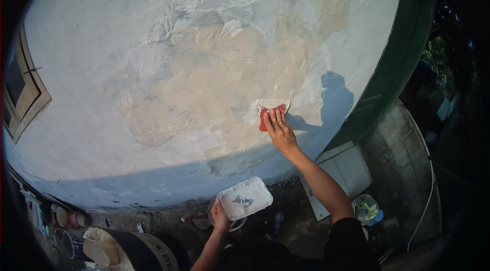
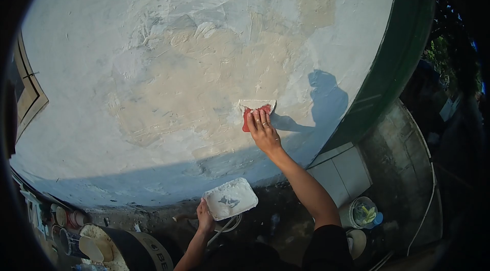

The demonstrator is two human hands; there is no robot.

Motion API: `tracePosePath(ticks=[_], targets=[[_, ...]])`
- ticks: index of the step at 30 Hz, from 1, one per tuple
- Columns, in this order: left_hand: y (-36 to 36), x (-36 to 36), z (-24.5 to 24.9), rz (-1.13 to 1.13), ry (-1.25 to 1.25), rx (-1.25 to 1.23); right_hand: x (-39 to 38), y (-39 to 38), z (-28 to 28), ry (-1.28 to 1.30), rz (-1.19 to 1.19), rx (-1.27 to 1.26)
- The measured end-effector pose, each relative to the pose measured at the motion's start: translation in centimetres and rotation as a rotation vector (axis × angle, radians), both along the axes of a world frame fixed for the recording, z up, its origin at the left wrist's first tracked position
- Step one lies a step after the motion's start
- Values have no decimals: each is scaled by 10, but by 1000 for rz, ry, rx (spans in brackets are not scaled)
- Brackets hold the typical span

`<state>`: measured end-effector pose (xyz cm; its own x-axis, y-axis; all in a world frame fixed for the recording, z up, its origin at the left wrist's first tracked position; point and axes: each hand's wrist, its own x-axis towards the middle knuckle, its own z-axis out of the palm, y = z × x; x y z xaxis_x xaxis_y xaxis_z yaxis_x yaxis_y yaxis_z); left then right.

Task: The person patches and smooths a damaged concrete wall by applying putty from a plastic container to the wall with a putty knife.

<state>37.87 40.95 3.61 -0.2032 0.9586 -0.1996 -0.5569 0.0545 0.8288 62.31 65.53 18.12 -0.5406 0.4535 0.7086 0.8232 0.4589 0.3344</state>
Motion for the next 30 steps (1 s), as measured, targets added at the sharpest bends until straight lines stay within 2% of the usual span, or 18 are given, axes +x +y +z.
tracePosePath(ticks=[2, 5, 8, 9, 11, 14, 17, 20, 21, 24, 28, 30], targets=[[-4, -2, -5, 0, 15, -9, -5, -14, -50, -7, 16, -85], [-2, -3, -6, -4, 31, 3, -4, -35, -73, 88, 67, -132], [3, -1, -3, -25, 51, 6, 8, -68, -56, 330, 144, -326], [3, 1, 3, -21, 53, -8, 10, -84, -40, 471, 151, -300], [6, 5, -5, -8, 124, 9, 17, -123, -2, 805, 183, -616], [9, 17, -6, -1, 161, 14, 24, -166, 22, 1228, 236, -804], [8, 37, -1, 32, 128, 27, 20, -198, 12, 1243, 64, -855], [6, 52, 4, 66, 169, 54, 17, -217, -20, 1239, -5, -826], [4, 56, 8, 80, 218, 59, 14, -222, -21, 1160, -94, -805], [1, 63, 13, 101, 304, 65, 16, -226, -26, 1138, -174, -772], [1, 65, 18, 50, 302, 56, 22, -224, -50, 1357, 48, -848], [1, 65, 15, 32, 299, 70, 26, -225, -37, 1248, 70, -910]])
